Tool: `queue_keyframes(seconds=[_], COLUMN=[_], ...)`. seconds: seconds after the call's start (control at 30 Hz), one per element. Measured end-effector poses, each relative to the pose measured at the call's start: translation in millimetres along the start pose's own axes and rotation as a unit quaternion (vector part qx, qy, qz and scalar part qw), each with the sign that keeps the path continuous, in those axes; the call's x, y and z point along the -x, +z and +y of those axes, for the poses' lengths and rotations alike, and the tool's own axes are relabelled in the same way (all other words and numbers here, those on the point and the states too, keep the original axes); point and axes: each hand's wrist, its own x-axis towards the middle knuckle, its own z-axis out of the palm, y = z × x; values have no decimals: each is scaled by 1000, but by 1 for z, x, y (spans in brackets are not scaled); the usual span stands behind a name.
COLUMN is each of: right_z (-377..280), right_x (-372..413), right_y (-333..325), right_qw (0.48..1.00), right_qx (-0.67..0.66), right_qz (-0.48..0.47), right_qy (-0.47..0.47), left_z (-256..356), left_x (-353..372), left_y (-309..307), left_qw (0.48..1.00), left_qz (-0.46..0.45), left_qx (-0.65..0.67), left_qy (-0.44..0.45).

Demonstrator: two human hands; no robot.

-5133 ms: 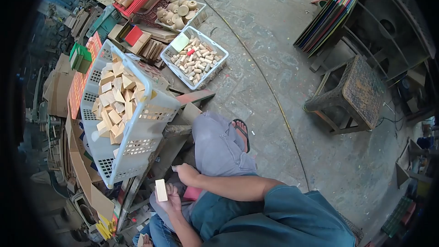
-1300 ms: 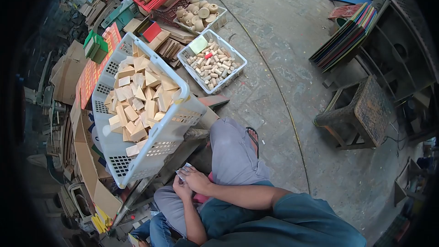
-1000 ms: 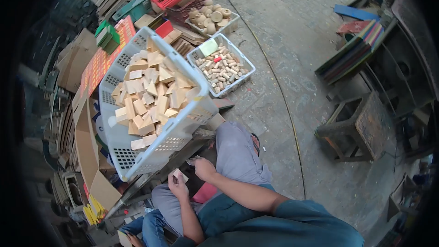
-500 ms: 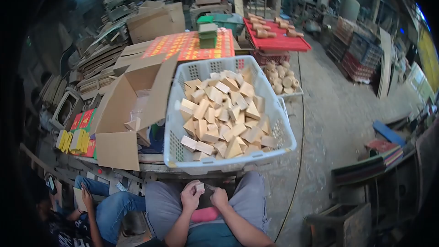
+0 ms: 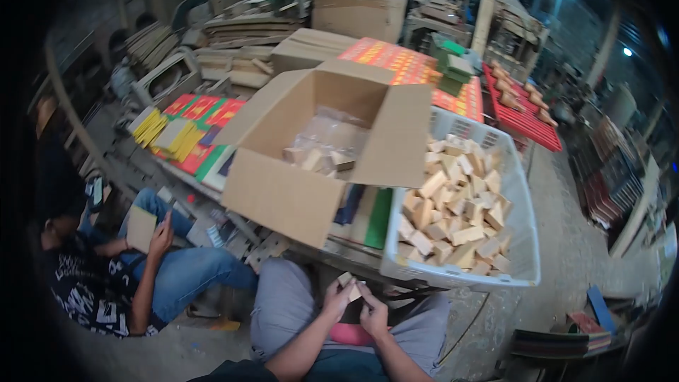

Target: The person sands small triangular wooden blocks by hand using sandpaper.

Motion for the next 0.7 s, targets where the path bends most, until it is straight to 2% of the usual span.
queue_keyframes(seconds=[0.07, 0.13, 0.17, 0.27, 0.33, 0.4, 0.47, 0.53, 0.57, 0.63, 0.7], right_z=[-1, -5, -22, -29, -23, -28, -39, -41, -26, -43, -38], right_x=[-1, -1, -5, -4, -6, -10, -17, -18, -15, -18, -18], right_y=[6, 11, 14, 23, 24, 24, 28, 32, 26, 30, 29], right_qw=[1000, 999, 998, 999, 998, 995, 996, 998, 995, 995, 994], right_qx=[10, 26, 40, 42, 56, 64, 55, 9, 47, 51, 65], right_qz=[-10, -12, -10, -21, -17, -23, -29, -18, -19, -9, -35], right_qy=[-22, -25, -42, -4, 26, 79, 67, 62, 83, 80, 78], left_z=[-2, 29, 30, 25, 43, 53, 60, 46, 42, 36, 15], left_x=[-6, 9, 6, -1, 11, 14, 13, 1, -2, -8, -18], left_y=[-2, 7, 4, -2, 4, 2, 1, -2, -5, -7, -6], left_qw=[999, 991, 994, 994, 997, 998, 996, 995, 997, 998, 995], left_qz=[21, 54, 66, 85, 52, 45, 85, 78, 70, 55, 63], left_qx=[41, 106, 62, -43, -58, -36, -19, 26, 21, 31, -74], left_qy=[-25, -54, -62, -58, 27, 6, 28, 48, 31, 2, 7])
